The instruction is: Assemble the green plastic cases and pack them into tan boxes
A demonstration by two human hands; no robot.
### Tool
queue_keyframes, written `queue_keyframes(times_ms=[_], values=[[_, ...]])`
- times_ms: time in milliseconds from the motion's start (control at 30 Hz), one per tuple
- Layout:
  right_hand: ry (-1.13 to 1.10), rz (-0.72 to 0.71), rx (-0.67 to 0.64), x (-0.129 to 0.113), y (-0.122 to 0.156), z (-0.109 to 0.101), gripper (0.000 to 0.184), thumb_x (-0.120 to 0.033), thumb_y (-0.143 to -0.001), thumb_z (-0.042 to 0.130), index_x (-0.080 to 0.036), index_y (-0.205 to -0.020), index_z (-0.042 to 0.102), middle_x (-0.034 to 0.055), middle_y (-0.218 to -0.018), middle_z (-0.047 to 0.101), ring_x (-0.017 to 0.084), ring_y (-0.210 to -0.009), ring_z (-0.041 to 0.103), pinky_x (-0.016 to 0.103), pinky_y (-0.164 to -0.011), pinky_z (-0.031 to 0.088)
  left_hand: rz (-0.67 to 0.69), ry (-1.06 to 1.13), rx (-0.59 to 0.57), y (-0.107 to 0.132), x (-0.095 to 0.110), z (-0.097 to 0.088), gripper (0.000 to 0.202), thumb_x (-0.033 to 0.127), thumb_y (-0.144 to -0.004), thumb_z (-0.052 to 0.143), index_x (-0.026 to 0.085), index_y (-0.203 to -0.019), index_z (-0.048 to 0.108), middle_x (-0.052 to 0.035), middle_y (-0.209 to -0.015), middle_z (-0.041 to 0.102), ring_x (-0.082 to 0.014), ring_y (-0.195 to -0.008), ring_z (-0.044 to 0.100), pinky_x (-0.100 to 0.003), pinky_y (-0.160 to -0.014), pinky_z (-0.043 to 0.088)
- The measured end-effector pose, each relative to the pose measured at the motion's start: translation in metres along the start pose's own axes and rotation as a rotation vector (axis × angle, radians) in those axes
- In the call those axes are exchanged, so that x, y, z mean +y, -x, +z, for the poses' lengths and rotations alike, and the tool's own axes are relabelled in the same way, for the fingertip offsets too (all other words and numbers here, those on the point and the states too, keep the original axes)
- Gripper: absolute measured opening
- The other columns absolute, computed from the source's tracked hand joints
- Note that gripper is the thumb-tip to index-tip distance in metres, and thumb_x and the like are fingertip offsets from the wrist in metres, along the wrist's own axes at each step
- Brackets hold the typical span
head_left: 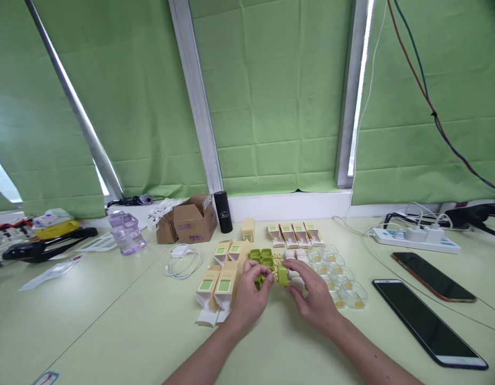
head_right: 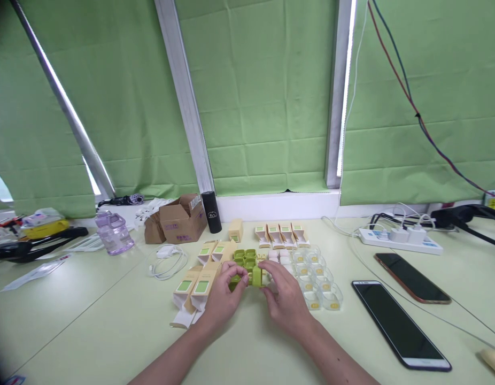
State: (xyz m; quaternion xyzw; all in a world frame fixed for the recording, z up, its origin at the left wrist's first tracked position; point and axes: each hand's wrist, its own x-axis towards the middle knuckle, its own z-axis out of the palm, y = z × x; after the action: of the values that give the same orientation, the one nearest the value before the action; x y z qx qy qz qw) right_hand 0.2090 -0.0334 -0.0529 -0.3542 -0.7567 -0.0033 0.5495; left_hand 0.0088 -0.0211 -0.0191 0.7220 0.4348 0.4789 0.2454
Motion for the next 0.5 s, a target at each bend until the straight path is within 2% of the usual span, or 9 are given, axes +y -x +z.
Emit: queue_keyframes(times_ms=[300,500], values=[[-0.002,0.011,-0.002,0.0001,0.0003,0.0005,0.052,-0.013,-0.093,0.057,-0.026,-0.143,0.054,0.0108,-0.136,0.072,0.03,-0.131,0.067,0.052,-0.107,0.061,0.017,-0.022,0.026,-0.0008,-0.0017,-0.0026,0.021,0.038,-0.098,0.06,0.021,-0.088,0.067,-0.008,-0.102,0.059,-0.0257,-0.1,0.062,-0.042,-0.093,0.053],[0.023,0.029,-0.006,-0.0014,-0.0019,-0.0032,0.054,-0.014,-0.094,0.056,-0.026,-0.146,0.051,0.0116,-0.138,0.069,0.032,-0.135,0.064,0.053,-0.11,0.058,0.029,-0.022,0.106,-0.0021,-0.0035,-0.005,0.021,0.037,-0.099,0.058,0.021,-0.088,0.065,-0.0083,-0.102,0.058,-0.0251,-0.098,0.062,-0.041,-0.092,0.054]])
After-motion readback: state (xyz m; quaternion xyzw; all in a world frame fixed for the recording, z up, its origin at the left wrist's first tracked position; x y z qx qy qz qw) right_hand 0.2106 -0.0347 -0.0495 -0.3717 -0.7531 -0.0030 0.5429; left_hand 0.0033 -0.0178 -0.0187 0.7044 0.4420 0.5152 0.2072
